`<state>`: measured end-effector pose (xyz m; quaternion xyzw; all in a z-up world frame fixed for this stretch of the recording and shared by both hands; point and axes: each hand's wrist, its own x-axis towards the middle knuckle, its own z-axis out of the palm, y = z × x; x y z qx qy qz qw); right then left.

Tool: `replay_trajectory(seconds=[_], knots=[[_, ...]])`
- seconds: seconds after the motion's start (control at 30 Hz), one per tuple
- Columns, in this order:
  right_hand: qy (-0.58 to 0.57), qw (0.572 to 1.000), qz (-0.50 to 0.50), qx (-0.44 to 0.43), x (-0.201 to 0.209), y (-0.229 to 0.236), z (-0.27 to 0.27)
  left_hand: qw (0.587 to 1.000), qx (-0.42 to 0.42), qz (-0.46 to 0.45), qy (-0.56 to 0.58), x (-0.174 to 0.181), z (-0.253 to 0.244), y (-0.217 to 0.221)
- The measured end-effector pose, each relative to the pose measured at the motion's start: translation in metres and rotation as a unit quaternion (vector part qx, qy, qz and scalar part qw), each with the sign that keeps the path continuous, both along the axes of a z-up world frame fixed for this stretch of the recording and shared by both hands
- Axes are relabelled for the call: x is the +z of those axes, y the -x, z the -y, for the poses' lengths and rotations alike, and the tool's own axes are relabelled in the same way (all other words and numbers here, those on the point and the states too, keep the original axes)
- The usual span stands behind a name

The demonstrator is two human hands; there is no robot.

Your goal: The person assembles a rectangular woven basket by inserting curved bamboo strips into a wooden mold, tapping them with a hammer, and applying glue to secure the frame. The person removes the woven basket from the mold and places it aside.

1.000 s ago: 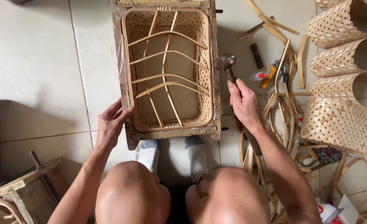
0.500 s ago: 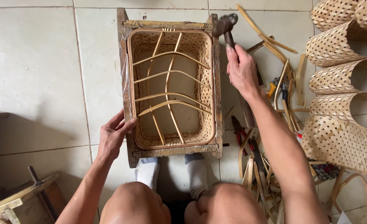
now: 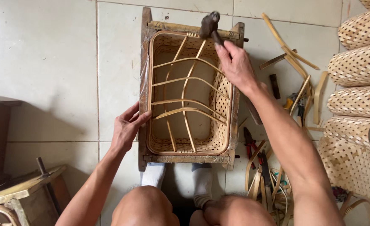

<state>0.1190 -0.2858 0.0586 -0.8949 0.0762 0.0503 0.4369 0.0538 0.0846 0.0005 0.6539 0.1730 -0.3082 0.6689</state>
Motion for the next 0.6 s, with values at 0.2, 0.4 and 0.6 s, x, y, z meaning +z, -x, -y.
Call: replay_trajectory(seconds=[0.2,0.4,0.6], knots=[[-0.009,0.997,0.058,0.044,-0.007,-0.015,-0.016,0.999,0.019,0.022,0.039,-0.005,0.008,-0.016],[0.009,0.998,0.017,0.064,0.02,-0.035,-0.043,0.997,0.027,0.027,0.062,-0.008,0.014,-0.027],[-0.015,0.985,0.064,0.16,0.046,0.003,-0.092,0.996,0.012,0.059,0.06,-0.018,0.005,-0.001]])
